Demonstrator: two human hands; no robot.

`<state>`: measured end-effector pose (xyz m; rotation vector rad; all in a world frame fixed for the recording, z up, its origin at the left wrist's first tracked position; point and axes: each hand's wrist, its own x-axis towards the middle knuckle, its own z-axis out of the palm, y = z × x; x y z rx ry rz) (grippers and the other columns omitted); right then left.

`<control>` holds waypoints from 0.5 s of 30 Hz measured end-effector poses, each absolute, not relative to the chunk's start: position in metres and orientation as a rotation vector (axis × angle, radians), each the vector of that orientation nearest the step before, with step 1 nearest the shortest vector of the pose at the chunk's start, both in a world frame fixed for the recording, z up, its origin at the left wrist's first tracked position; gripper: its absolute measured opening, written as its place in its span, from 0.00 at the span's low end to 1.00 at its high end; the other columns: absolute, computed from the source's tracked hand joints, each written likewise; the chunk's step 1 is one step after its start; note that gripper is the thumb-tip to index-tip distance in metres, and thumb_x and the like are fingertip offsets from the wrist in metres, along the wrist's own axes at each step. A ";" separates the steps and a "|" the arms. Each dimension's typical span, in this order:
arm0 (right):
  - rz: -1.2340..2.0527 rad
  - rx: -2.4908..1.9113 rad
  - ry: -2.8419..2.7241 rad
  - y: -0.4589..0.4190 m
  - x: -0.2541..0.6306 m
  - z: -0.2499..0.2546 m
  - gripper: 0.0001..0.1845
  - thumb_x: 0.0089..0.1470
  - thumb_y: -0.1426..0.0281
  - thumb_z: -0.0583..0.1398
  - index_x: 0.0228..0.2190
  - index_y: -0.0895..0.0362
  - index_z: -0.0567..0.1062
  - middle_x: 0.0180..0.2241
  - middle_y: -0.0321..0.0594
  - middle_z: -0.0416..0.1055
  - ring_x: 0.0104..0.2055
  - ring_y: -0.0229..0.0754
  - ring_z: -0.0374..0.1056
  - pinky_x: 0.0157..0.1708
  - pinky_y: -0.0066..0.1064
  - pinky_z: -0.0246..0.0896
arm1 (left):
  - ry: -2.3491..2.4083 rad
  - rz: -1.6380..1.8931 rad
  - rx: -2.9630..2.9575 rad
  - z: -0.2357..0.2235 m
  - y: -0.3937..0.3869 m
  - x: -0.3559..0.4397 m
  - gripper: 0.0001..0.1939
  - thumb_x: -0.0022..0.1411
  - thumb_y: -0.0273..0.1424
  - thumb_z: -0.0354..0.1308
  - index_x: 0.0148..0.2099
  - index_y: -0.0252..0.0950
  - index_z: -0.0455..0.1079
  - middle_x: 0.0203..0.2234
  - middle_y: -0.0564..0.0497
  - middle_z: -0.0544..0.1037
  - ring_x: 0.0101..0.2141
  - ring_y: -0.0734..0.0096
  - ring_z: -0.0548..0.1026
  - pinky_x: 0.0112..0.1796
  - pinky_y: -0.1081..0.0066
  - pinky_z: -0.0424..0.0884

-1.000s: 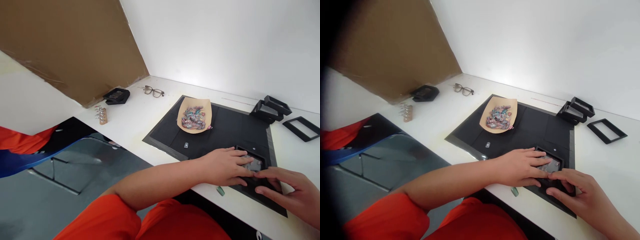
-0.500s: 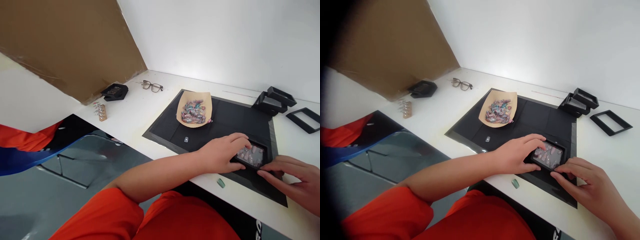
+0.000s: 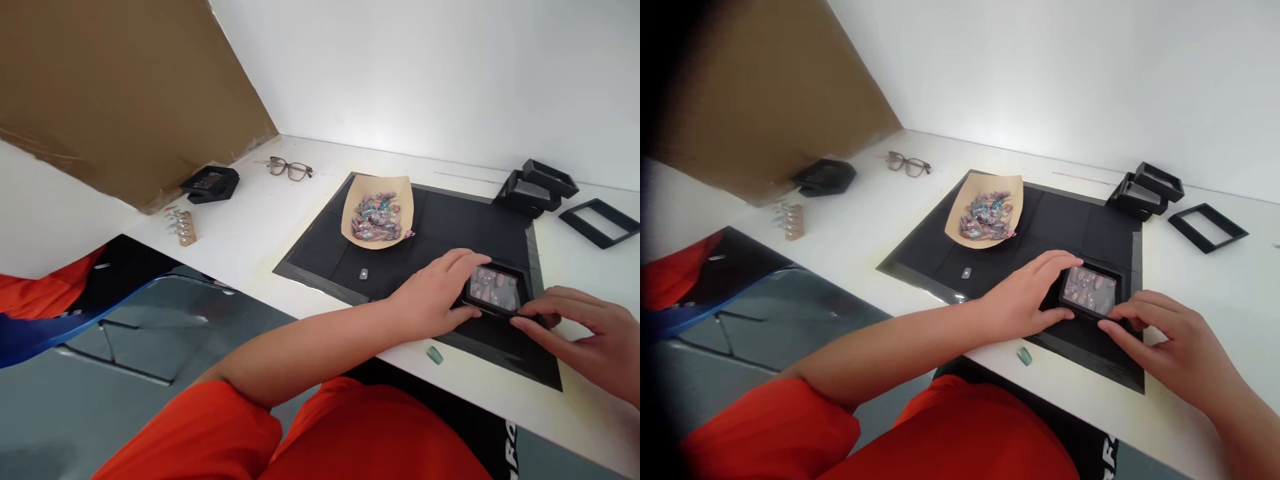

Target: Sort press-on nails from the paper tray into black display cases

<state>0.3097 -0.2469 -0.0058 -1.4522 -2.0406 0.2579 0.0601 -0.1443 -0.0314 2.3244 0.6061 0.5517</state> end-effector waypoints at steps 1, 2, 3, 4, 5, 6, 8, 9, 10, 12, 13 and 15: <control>0.260 -1.464 -2.040 -0.246 0.310 -0.005 0.16 0.65 0.52 0.68 0.30 0.47 0.83 0.23 0.36 0.76 0.20 0.39 0.68 0.10 0.27 0.55 | 0.652 0.543 2.321 -0.031 -0.145 0.060 0.33 0.71 0.35 0.68 0.71 0.35 0.61 0.68 0.36 0.72 0.70 0.55 0.72 0.69 0.54 0.74; 0.264 -1.475 -2.042 -0.245 0.311 -0.003 0.16 0.65 0.53 0.68 0.29 0.47 0.83 0.22 0.35 0.74 0.20 0.39 0.67 0.12 0.28 0.56 | 0.708 0.530 2.316 -0.031 -0.145 0.061 0.32 0.70 0.37 0.70 0.69 0.35 0.63 0.65 0.38 0.74 0.67 0.54 0.74 0.67 0.54 0.76; 0.272 -1.491 -2.028 -0.244 0.311 -0.003 0.16 0.65 0.53 0.68 0.29 0.47 0.83 0.22 0.35 0.74 0.21 0.39 0.67 0.16 0.30 0.59 | 0.767 0.515 2.314 -0.031 -0.145 0.061 0.31 0.68 0.38 0.72 0.66 0.36 0.65 0.62 0.39 0.76 0.65 0.52 0.76 0.65 0.53 0.77; 0.286 -1.505 -1.999 -0.244 0.311 -0.002 0.15 0.65 0.54 0.68 0.29 0.48 0.82 0.23 0.35 0.76 0.21 0.40 0.68 0.18 0.31 0.61 | 0.821 0.499 2.316 -0.030 -0.145 0.062 0.31 0.66 0.39 0.74 0.63 0.36 0.65 0.59 0.40 0.78 0.62 0.52 0.77 0.62 0.54 0.78; 0.303 -1.528 -1.971 -0.243 0.311 -0.002 0.15 0.65 0.55 0.68 0.29 0.48 0.82 0.23 0.35 0.76 0.22 0.40 0.69 0.20 0.33 0.62 | 0.870 0.486 2.320 -0.028 -0.146 0.062 0.31 0.65 0.40 0.75 0.61 0.36 0.66 0.57 0.40 0.79 0.61 0.51 0.78 0.61 0.54 0.78; 0.299 -1.549 -1.934 -0.243 0.311 -0.002 0.15 0.65 0.55 0.68 0.29 0.48 0.82 0.24 0.36 0.77 0.23 0.40 0.69 0.22 0.34 0.63 | 0.912 0.471 2.327 -0.027 -0.146 0.062 0.32 0.64 0.41 0.76 0.60 0.36 0.66 0.56 0.41 0.79 0.59 0.50 0.79 0.59 0.54 0.79; 0.276 -1.591 -1.873 -0.243 0.311 -0.003 0.14 0.65 0.56 0.68 0.29 0.49 0.82 0.25 0.36 0.77 0.24 0.41 0.69 0.23 0.34 0.62 | 0.967 0.428 2.355 -0.023 -0.145 0.063 0.30 0.63 0.44 0.77 0.56 0.35 0.67 0.53 0.42 0.80 0.55 0.50 0.80 0.56 0.54 0.79; 0.256 -1.609 -1.848 -0.243 0.311 -0.004 0.14 0.65 0.57 0.67 0.29 0.49 0.81 0.25 0.36 0.77 0.24 0.41 0.68 0.23 0.34 0.62 | 0.977 0.398 2.377 -0.021 -0.145 0.063 0.28 0.64 0.45 0.76 0.54 0.35 0.67 0.51 0.43 0.81 0.55 0.50 0.80 0.56 0.53 0.78; 0.241 -1.625 -1.828 -0.243 0.310 -0.005 0.14 0.65 0.57 0.67 0.29 0.49 0.81 0.26 0.37 0.76 0.25 0.41 0.68 0.23 0.34 0.61 | 0.977 0.365 2.404 -0.020 -0.145 0.063 0.26 0.66 0.46 0.74 0.53 0.36 0.69 0.50 0.43 0.81 0.55 0.49 0.79 0.56 0.52 0.78; 0.215 -1.648 -1.789 -0.244 0.309 -0.007 0.13 0.65 0.58 0.68 0.30 0.48 0.81 0.27 0.36 0.77 0.26 0.41 0.68 0.24 0.34 0.61 | 0.950 0.301 2.460 -0.017 -0.145 0.063 0.21 0.69 0.45 0.71 0.51 0.36 0.71 0.50 0.44 0.82 0.57 0.48 0.78 0.57 0.51 0.77; 0.204 -1.655 -1.771 -0.245 0.309 -0.008 0.12 0.66 0.59 0.68 0.30 0.48 0.81 0.27 0.36 0.76 0.26 0.40 0.68 0.24 0.34 0.61 | 0.942 0.283 2.482 -0.016 -0.145 0.062 0.19 0.71 0.45 0.70 0.51 0.36 0.71 0.50 0.45 0.82 0.57 0.47 0.77 0.57 0.50 0.76; 0.185 -1.664 -1.739 -0.247 0.307 -0.011 0.12 0.67 0.60 0.67 0.30 0.48 0.80 0.27 0.36 0.76 0.26 0.40 0.67 0.25 0.33 0.61 | 0.927 0.266 2.514 -0.016 -0.147 0.060 0.17 0.72 0.42 0.69 0.53 0.37 0.73 0.52 0.45 0.82 0.59 0.47 0.77 0.58 0.49 0.75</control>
